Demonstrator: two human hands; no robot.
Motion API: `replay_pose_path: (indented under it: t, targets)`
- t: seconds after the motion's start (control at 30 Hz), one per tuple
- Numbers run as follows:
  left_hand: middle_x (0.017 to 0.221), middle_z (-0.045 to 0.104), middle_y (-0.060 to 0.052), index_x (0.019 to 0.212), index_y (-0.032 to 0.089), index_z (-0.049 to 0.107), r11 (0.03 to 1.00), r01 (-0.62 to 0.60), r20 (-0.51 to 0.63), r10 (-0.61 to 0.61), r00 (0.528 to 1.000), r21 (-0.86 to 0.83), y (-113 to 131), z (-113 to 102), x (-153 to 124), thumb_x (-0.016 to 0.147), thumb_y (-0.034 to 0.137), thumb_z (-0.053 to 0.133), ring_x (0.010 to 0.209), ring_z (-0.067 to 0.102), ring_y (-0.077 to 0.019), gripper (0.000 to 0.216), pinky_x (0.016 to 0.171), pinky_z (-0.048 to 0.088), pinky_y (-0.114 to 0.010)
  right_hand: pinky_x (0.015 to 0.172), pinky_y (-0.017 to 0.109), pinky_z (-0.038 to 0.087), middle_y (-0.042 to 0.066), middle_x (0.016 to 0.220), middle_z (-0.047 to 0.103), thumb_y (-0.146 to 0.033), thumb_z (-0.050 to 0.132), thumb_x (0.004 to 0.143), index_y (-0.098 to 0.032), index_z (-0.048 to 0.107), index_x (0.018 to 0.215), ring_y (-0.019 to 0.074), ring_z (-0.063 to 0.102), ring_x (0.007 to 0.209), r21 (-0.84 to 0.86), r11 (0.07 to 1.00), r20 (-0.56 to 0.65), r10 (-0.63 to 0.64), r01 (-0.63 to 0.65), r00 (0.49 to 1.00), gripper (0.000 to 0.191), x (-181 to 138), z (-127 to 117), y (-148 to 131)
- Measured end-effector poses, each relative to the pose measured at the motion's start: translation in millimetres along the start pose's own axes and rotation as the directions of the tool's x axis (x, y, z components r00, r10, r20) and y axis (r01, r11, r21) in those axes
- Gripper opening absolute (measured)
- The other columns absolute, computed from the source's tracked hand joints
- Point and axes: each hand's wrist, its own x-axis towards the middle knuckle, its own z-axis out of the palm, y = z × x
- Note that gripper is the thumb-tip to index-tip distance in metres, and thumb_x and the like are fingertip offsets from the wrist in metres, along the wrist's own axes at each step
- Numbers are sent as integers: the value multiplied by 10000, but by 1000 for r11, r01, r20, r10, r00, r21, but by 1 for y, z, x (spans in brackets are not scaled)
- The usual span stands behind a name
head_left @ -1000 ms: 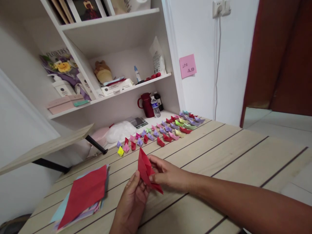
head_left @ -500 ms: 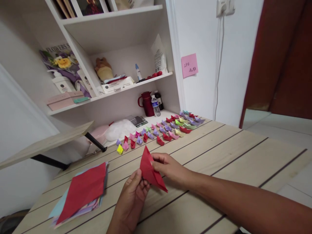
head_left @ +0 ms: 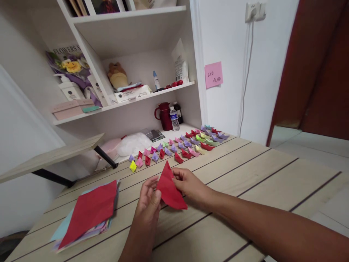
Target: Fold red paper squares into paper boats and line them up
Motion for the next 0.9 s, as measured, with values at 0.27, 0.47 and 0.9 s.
replay_pose_path:
  t: [0.27, 0.47, 0.9]
  targets:
    - [935, 694, -70, 1036, 182, 642, 987, 42, 81, -55, 995, 155, -5, -4, 1, 796, 418, 713, 787, 628, -156, 344, 743, 480, -289, 451, 203, 399, -13, 650, 654, -413, 747, 715, -150, 644, 791, 97, 537, 475, 27, 998, 10, 52, -52, 999, 293, -2, 3, 1]
    - [1059, 676, -47, 1109, 225, 575, 992, -33, -3, 34, 999, 123, -8, -4, 7, 706, 344, 803, 903, 654, -158, 478, 812, 496, -274, 509, 193, 417, -29, 680, 654, -396, 770, 709, -162, 633, 843, 95, 556, 545, 20, 1000, 20, 20, -21, 1000, 303, -1, 3, 6]
    - [844, 709, -48, 925, 143, 642, 985, 167, 25, -166, 986, -35, -14, -19, 16, 741, 240, 784, 732, 648, -118, 252, 705, 508, -228, 596, 214, 417, -34, 729, 590, -162, 685, 710, -153, 597, 822, 101, 525, 634, -97, 992, 85, -71, 79, 994, 142, -8, 3, -6]
